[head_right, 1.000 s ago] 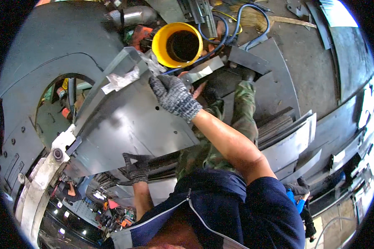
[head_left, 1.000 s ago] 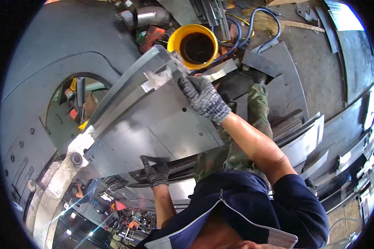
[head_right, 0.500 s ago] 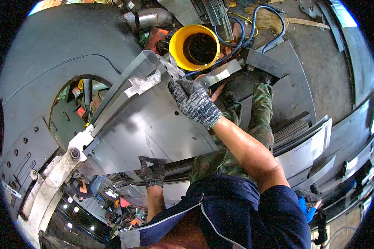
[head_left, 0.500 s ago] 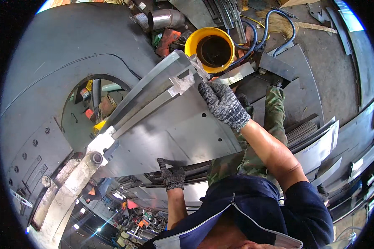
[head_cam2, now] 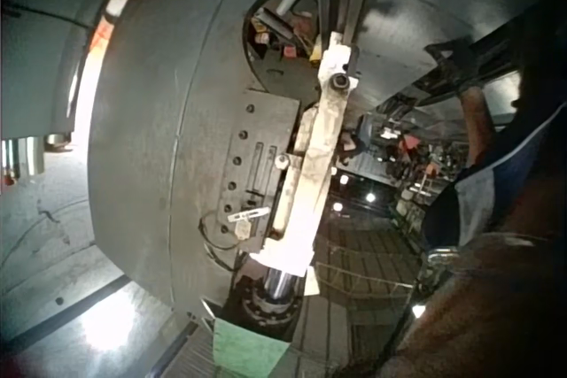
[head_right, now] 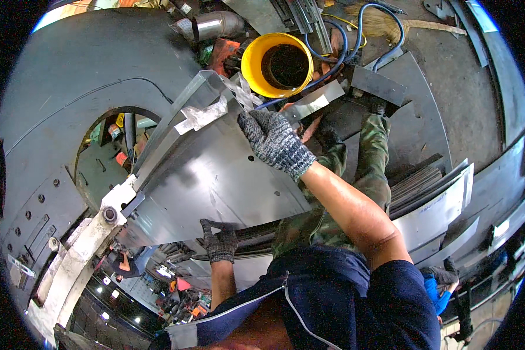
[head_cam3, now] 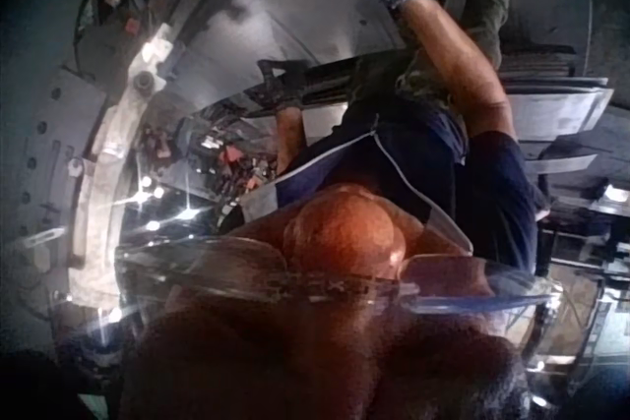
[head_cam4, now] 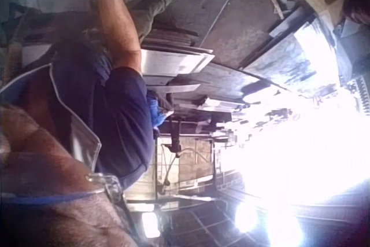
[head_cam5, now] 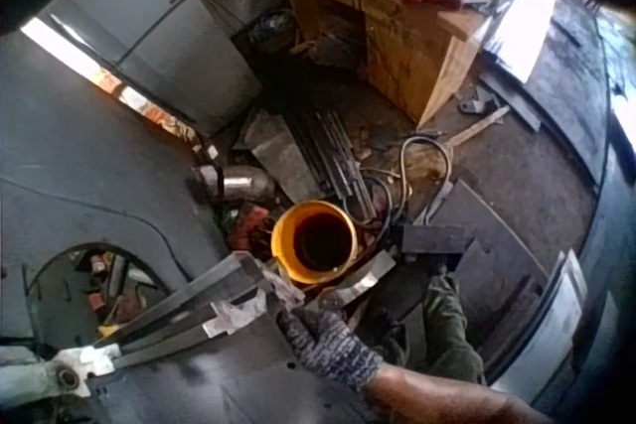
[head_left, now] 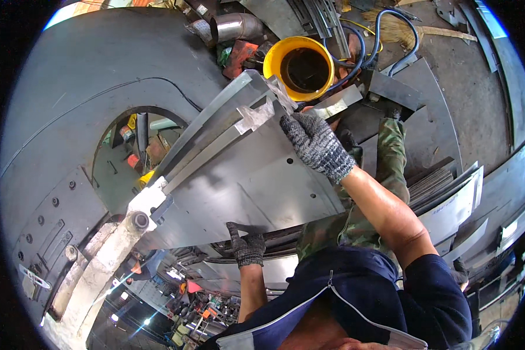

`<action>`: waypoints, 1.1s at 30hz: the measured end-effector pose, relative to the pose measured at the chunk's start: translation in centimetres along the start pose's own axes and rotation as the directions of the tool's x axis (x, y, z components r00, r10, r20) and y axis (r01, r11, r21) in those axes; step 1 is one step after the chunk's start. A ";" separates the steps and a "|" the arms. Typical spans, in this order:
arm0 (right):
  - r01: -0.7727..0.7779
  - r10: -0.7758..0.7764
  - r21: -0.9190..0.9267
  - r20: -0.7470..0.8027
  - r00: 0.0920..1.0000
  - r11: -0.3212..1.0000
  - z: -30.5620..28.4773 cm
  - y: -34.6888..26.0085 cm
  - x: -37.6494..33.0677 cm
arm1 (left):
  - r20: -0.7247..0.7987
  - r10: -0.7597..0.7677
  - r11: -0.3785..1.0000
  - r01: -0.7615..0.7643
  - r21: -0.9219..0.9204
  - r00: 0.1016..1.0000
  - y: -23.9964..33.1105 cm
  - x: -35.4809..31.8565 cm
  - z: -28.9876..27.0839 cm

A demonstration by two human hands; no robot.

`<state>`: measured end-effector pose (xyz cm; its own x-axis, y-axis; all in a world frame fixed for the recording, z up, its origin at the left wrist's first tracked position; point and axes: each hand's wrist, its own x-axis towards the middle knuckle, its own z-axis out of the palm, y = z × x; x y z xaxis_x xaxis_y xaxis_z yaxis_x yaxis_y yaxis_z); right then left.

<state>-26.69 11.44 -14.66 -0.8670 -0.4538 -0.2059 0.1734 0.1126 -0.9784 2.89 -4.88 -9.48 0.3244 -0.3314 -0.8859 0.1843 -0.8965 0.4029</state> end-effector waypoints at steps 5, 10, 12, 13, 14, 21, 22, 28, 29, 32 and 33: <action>-0.060 0.067 -0.090 0.074 0.995 0.994 -0.2 0.1 0.1 | -0.018 -0.031 0.999 0.031 0.028 0.999 0.1 -0.3 0.0; -0.068 0.068 -0.012 0.042 0.997 0.998 -0.2 -0.1 0.1 | -0.024 0.015 1.000 -0.015 0.008 1.000 -0.1 -0.4 0.2; -0.077 0.077 -0.007 0.034 0.996 0.997 0.0 0.0 0.0 | 0.018 0.025 1.000 -0.025 -0.006 1.000 -0.3 -0.5 0.3; -0.081 0.082 -0.010 0.023 0.996 0.997 0.1 0.0 -0.1 | 0.015 0.006 1.000 -0.006 -0.001 1.000 -0.1 -0.1 0.0; -0.086 0.086 -0.013 0.009 0.996 0.996 0.1 0.0 0.0 | 0.013 -0.011 1.000 0.011 0.005 1.000 0.3 0.7 -0.4; -0.023 0.025 0.057 -0.036 0.999 0.998 0.3 0.1 0.0 | 0.015 -0.063 0.997 0.064 -0.051 0.998 0.8 1.9 -1.3; -0.025 0.026 0.050 -0.021 0.999 0.998 0.3 0.3 0.1 | 0.021 -0.050 0.998 0.051 -0.036 0.999 0.8 1.8 -1.2; 0.014 -0.013 0.020 -0.056 0.998 1.000 0.2 0.1 0.0 | 0.040 0.028 0.999 -0.030 0.037 0.999 0.3 0.6 -0.6; 0.053 -0.052 0.011 -0.080 0.995 0.999 0.3 0.2 -0.1 | 0.032 0.029 0.999 -0.031 0.045 0.999 0.1 0.2 -0.4; 0.029 -0.028 0.010 -0.026 0.999 1.000 0.4 0.7 0.2 | 0.012 0.045 0.997 -0.046 0.061 0.999 0.2 0.3 -0.5; 0.003 -0.001 0.037 -0.034 0.999 0.999 0.3 0.8 0.1 | 0.007 0.052 0.997 -0.053 0.064 0.999 0.2 0.5 -0.6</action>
<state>-26.49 11.17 -15.43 -0.8828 -0.4233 -0.2038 0.1885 0.0783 -0.9790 3.64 -5.05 -9.66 0.3274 -0.3798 -0.8652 0.1068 -0.8949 0.4333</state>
